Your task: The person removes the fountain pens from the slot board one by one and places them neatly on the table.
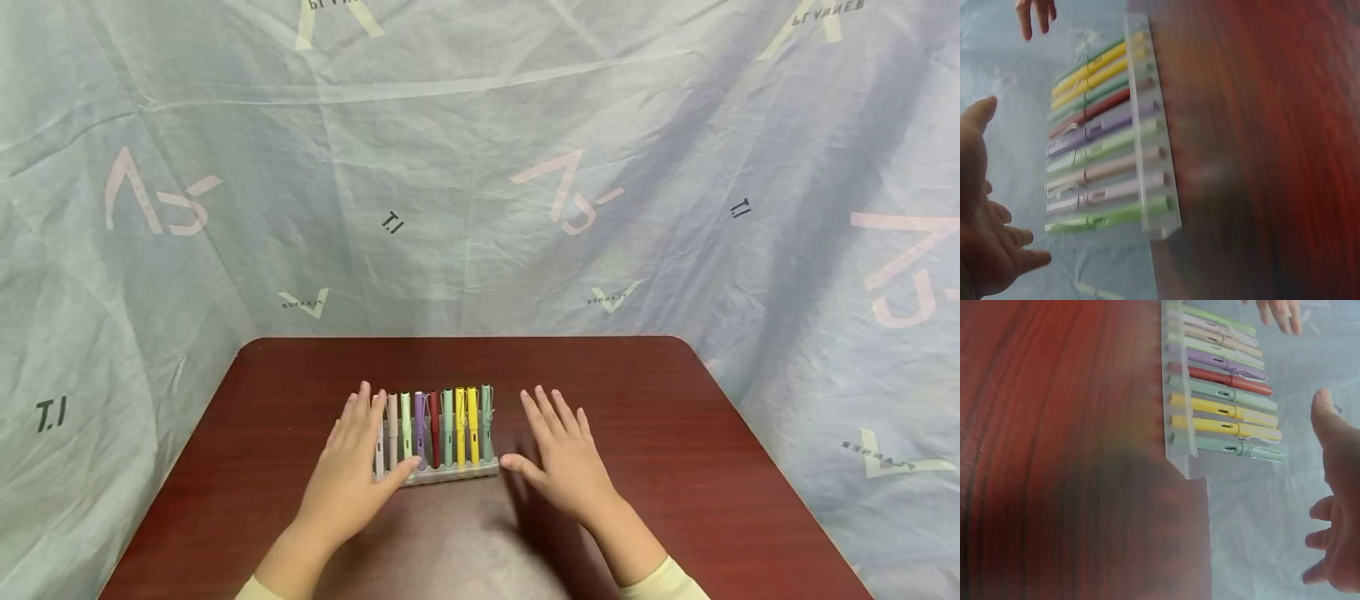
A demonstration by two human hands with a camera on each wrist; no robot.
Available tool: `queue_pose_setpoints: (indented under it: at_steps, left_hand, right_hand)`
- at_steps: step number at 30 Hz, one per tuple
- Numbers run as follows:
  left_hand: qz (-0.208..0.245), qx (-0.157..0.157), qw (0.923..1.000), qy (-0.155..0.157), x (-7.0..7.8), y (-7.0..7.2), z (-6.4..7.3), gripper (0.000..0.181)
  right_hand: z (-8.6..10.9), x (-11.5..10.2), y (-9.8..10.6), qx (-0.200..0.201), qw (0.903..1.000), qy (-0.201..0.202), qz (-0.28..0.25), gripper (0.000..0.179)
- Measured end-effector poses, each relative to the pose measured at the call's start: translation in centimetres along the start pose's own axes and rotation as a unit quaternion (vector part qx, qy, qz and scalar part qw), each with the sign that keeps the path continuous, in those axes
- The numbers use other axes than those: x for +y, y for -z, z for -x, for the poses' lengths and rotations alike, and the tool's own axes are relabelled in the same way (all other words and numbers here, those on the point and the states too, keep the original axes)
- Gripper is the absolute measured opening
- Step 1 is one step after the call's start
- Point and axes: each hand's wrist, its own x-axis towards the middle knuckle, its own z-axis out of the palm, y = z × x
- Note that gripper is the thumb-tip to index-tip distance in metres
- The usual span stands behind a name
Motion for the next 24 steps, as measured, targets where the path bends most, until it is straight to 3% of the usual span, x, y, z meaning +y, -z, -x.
queue_pose_setpoints:
  at_steps: [3, 6, 10, 13, 17, 24]
  left_hand:
    - [0.049, 0.004, 0.9984, 0.028, -1.0, 0.9, 0.0, 0.101]
    - [0.106, -0.007, 0.9919, 0.069, -2.2, 1.6, 0.1, 0.103]
    - [0.209, -0.033, 0.9710, 0.112, -4.0, 2.0, 0.3, 0.107]
    - [0.268, -0.055, 0.9540, 0.122, -5.3, 1.9, 0.6, 0.105]
    - [0.285, -0.091, 0.9462, 0.124, -6.5, 1.5, 0.9, 0.102]
    - [0.261, -0.137, 0.9478, 0.121, -7.8, 0.3, 1.3, 0.101]
  right_hand:
    - [-0.2, 0.4, 0.4, 0.005, 0.9986, -0.009, -0.052, 0.090]
    - [-0.5, 0.9, 0.9, 0.009, 0.9940, -0.030, -0.105, 0.086]
    - [-0.7, 1.5, 1.3, 0.005, 0.9823, -0.065, -0.175, 0.078]
    - [-1.0, 2.2, 1.2, 0.000, 0.9707, -0.078, -0.227, 0.071]
    - [-1.5, 3.0, 0.7, -0.013, 0.9517, -0.082, -0.295, 0.064]
    - [-2.2, 3.7, -0.1, -0.049, 0.9270, -0.097, -0.359, 0.054]
